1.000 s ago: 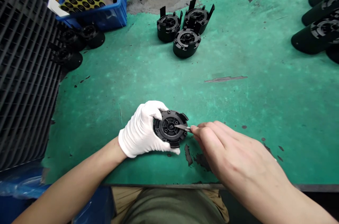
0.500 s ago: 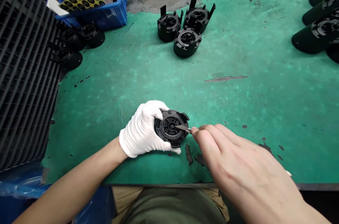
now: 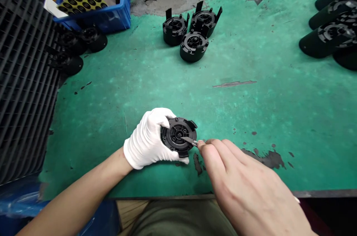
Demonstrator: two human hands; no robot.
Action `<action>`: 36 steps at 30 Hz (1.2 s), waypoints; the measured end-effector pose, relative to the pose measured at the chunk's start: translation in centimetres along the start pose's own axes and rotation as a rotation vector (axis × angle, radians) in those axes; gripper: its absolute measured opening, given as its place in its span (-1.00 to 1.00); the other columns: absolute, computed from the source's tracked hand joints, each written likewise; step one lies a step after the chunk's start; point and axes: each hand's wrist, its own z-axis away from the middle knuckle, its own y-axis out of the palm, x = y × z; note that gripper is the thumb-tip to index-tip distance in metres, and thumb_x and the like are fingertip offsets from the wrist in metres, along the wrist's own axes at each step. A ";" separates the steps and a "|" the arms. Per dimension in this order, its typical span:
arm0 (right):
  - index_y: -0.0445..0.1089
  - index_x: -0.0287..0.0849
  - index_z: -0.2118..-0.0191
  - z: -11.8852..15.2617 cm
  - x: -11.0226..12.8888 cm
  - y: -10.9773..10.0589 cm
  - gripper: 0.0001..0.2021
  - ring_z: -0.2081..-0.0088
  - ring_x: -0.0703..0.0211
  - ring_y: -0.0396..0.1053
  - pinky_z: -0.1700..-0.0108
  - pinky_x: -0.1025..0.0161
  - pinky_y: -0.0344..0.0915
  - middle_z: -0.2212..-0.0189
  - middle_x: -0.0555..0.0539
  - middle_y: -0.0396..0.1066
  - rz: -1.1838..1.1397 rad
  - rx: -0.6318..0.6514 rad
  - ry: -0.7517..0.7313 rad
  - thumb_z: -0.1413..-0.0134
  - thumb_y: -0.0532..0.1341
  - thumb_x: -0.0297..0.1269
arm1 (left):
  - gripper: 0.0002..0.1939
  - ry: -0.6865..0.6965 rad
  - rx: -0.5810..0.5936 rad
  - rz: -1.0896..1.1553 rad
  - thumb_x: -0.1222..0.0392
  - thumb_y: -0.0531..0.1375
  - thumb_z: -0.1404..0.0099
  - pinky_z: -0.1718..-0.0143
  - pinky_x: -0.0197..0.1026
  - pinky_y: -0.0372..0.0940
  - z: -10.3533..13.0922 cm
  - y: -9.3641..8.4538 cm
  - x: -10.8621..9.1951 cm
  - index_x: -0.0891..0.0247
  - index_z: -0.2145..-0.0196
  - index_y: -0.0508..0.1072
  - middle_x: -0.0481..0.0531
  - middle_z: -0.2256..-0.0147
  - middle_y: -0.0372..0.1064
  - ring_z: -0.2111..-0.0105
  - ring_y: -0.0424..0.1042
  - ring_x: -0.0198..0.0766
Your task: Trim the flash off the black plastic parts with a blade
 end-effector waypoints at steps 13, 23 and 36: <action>0.53 -0.05 -0.19 -1.5 -0.2 0.0 -0.83 0.14 -0.03 0.68 0.11 0.06 0.55 0.06 -0.11 0.69 -0.088 -0.099 -0.071 -0.88 0.19 -0.19 | 0.09 0.064 -0.104 -0.025 -0.80 0.79 0.19 -0.13 0.20 0.77 0.6 0.6 0.7 0.07 0.08 0.59 0.21 -0.06 0.71 -0.01 0.80 0.19; 0.53 0.01 -0.34 -0.3 -1.8 1.3 -0.80 0.17 0.04 0.77 0.13 0.11 0.64 -0.01 -0.06 0.79 -0.291 -0.218 0.070 -0.89 0.23 -0.12 | -0.02 0.174 -0.224 -0.149 -0.76 0.75 -0.06 0.22 -0.06 0.49 1.3 -0.2 0.8 0.07 0.17 0.43 -0.06 0.22 0.47 0.27 0.52 -0.14; 0.60 0.10 -0.34 -2.3 -7.2 1.4 -0.72 0.28 -0.14 0.78 0.34 -0.06 0.58 -0.05 -0.10 0.86 -0.260 -0.289 0.155 -0.85 0.25 0.03 | -0.67 0.094 -0.380 0.026 -0.09 0.45 -0.84 -0.22 0.00 0.80 1.6 -0.5 0.1 0.11 -0.34 0.63 0.13 -0.16 0.83 -0.07 0.89 -0.09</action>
